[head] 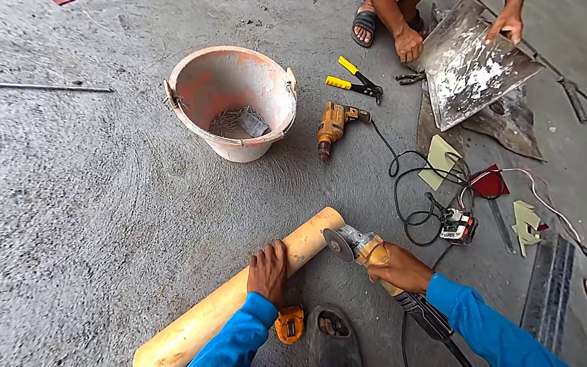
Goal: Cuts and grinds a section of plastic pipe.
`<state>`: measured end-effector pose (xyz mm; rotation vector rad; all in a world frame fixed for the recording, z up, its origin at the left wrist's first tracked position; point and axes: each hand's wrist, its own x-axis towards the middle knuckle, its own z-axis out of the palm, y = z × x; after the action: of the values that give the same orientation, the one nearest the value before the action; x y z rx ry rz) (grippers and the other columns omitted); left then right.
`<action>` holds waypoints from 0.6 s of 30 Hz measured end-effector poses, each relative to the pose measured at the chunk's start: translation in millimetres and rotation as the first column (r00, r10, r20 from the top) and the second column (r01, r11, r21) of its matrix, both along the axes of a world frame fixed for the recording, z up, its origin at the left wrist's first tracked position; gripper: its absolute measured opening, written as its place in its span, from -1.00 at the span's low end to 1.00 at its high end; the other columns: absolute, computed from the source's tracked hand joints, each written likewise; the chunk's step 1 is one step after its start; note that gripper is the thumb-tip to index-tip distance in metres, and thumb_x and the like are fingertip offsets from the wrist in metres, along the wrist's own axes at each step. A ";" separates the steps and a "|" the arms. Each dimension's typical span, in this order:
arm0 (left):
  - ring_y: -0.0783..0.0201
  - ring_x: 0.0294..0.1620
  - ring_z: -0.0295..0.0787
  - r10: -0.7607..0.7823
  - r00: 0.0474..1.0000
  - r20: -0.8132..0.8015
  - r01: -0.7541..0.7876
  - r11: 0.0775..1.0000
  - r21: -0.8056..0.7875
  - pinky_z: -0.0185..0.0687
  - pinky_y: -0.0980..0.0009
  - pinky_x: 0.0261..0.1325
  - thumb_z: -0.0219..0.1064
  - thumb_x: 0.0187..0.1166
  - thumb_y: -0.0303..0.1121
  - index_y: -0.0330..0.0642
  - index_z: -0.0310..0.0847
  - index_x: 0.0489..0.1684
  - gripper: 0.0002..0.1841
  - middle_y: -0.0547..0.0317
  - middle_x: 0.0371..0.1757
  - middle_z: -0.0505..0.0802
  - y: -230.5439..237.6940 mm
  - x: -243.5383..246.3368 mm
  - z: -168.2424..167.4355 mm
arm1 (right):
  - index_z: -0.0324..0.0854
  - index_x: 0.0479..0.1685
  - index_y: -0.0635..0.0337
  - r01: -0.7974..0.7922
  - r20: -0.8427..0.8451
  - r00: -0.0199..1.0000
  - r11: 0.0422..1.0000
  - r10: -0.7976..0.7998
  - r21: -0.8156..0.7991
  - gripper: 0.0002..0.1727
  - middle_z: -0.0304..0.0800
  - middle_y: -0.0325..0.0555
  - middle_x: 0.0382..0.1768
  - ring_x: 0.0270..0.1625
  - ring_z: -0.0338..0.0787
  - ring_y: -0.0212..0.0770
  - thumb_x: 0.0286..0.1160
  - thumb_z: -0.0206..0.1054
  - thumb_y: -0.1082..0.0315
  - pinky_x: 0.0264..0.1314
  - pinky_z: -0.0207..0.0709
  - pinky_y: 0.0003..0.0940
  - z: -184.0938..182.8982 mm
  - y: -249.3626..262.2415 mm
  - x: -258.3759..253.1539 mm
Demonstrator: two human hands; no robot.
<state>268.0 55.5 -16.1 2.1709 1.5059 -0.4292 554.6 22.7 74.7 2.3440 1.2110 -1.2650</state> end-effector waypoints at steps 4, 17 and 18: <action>-0.25 0.29 0.69 -0.006 1.000 -0.008 0.006 1.000 0.020 0.62 -0.08 0.24 0.65 0.11 -0.16 -0.27 0.24 0.67 -0.01 -0.30 0.35 0.67 -1.7 1.0 0.0 | 0.60 0.18 0.13 0.005 -0.015 1.000 1.000 -0.005 0.015 -0.30 0.80 -0.06 -0.11 -0.01 0.81 -0.12 0.00 0.64 -0.03 0.12 0.65 0.01 -0.1 3.5 -1.9; -0.28 0.33 0.66 -0.019 0.999 -0.030 0.019 1.000 0.007 0.58 -0.11 0.31 0.65 0.15 -0.10 -0.27 0.19 0.72 0.03 -0.34 0.40 0.63 -2.6 1.9 1.0 | 0.60 0.20 0.12 -0.037 0.017 0.999 0.999 0.037 -0.023 -0.27 0.80 -0.04 -0.09 0.01 0.81 -0.09 0.00 0.63 -0.08 0.14 0.64 0.03 -3.9 10.1 -3.4; -0.28 0.32 0.67 -0.019 0.999 -0.028 0.019 1.000 0.018 0.59 -0.11 0.30 0.65 0.15 -0.10 -0.27 0.21 0.71 0.02 -0.34 0.39 0.64 -3.0 2.1 0.2 | 0.59 0.22 0.13 -0.035 0.019 0.999 0.999 0.036 -0.025 -0.27 0.80 -0.04 -0.09 0.02 0.81 -0.08 0.02 0.63 -0.07 0.14 0.64 0.03 -2.8 11.3 -4.3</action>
<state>270.1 52.5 -16.0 2.2037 1.5107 -0.4553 550.3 34.1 71.9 2.3019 1.2187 -1.2363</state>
